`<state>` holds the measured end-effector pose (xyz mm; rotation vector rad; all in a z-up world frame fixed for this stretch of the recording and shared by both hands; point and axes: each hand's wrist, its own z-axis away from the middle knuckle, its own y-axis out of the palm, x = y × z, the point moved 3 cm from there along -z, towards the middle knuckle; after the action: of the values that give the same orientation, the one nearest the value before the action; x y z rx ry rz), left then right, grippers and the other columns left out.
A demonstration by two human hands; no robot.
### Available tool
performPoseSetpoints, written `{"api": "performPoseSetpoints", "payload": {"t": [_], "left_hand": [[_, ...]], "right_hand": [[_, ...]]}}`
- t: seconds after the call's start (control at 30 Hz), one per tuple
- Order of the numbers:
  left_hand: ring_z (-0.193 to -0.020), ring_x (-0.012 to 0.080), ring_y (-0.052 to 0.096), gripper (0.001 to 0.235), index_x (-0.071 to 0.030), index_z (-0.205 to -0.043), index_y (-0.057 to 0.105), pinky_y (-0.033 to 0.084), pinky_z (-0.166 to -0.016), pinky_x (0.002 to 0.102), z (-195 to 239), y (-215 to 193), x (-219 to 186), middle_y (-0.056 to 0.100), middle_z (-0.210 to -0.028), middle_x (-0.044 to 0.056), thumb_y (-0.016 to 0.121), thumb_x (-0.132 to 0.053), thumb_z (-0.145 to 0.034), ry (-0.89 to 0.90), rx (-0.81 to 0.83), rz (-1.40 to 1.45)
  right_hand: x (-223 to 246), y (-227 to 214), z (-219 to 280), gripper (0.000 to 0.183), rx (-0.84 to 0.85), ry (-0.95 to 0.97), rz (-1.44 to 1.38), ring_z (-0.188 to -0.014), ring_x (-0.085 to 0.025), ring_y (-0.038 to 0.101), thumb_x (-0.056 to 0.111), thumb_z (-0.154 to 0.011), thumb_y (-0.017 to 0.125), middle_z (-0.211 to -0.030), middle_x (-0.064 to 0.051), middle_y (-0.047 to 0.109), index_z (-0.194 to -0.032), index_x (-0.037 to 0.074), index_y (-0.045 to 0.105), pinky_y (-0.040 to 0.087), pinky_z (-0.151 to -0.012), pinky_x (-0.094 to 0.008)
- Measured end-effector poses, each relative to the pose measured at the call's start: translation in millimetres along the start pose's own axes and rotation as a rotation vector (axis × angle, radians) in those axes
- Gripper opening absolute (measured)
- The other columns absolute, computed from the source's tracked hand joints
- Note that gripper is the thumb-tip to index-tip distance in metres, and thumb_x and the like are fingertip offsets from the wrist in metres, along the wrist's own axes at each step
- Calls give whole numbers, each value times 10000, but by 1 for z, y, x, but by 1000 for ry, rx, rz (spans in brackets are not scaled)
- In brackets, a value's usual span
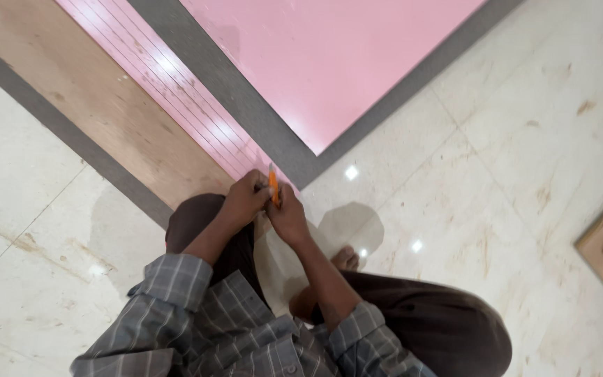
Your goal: The person uses a utility knife and a wooden straightedge to cut a long strip from a pink foam sheet laid on a tiled floor. They repeatedly score the material along the straightedge to create a clean cut line.
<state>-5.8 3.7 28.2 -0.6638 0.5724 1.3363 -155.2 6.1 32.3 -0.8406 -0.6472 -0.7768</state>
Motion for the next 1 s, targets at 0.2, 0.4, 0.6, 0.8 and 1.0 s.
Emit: {"api": "performPoseSetpoints", "payload": {"t": [0.2, 0.4, 0.6, 0.8, 1.0], "left_hand": [[-1368, 426, 433, 720, -45, -1392, 542, 455, -1060, 521, 0, -116, 13, 491, -1486, 220, 844, -241, -769, 76, -576, -672], [-1494, 528, 249, 970, 18, -1535, 381, 315, -1198, 594, -28, -173, 35, 294, -1598, 346, 840, -449, -819, 97, -756, -831], [-1570, 498, 193, 812, 39, -1591, 377, 203, -1242, 641, -54, -166, 39, 259, -1673, 345, 594, -500, -1023, 216, -967, -788], [-1596, 429, 167, 776, 1, -1594, 374, 148, -1274, 619, -54, -164, 46, 243, -1690, 288, 480, -544, -1053, 201, -966, -781], [-1583, 427, 160, 768, -12, -1586, 362, 143, -1262, 618, -62, -177, 41, 249, -1681, 281, 490, -524, -1028, 155, -936, -745]], "right_hand": [[-25, -1, -20, 261, -86, -30, 236, -947, -409, 703, 163, -882, 642, -1020, -205, 732, -1101, 32, 587, 549, -814, -485], [28, -8, -65, 238, -11, 64, 448, -896, -410, 692, 244, -950, 660, -926, -209, 705, -1030, 28, 602, 540, -797, -503], [135, 6, -173, 356, -107, -444, 538, -974, -404, 674, 87, -920, 609, -1137, -201, 649, -1276, 98, 632, 557, -827, -491], [209, 49, -311, 545, -95, -531, 712, -1250, -406, 569, 70, -932, 579, -1471, -225, 466, -1451, 234, 578, 513, -984, -496], [244, 90, -389, 459, -52, -453, 767, -1222, -366, 604, 72, -943, 598, -1458, -182, 514, -1389, 181, 616, 524, -959, -469]]}}
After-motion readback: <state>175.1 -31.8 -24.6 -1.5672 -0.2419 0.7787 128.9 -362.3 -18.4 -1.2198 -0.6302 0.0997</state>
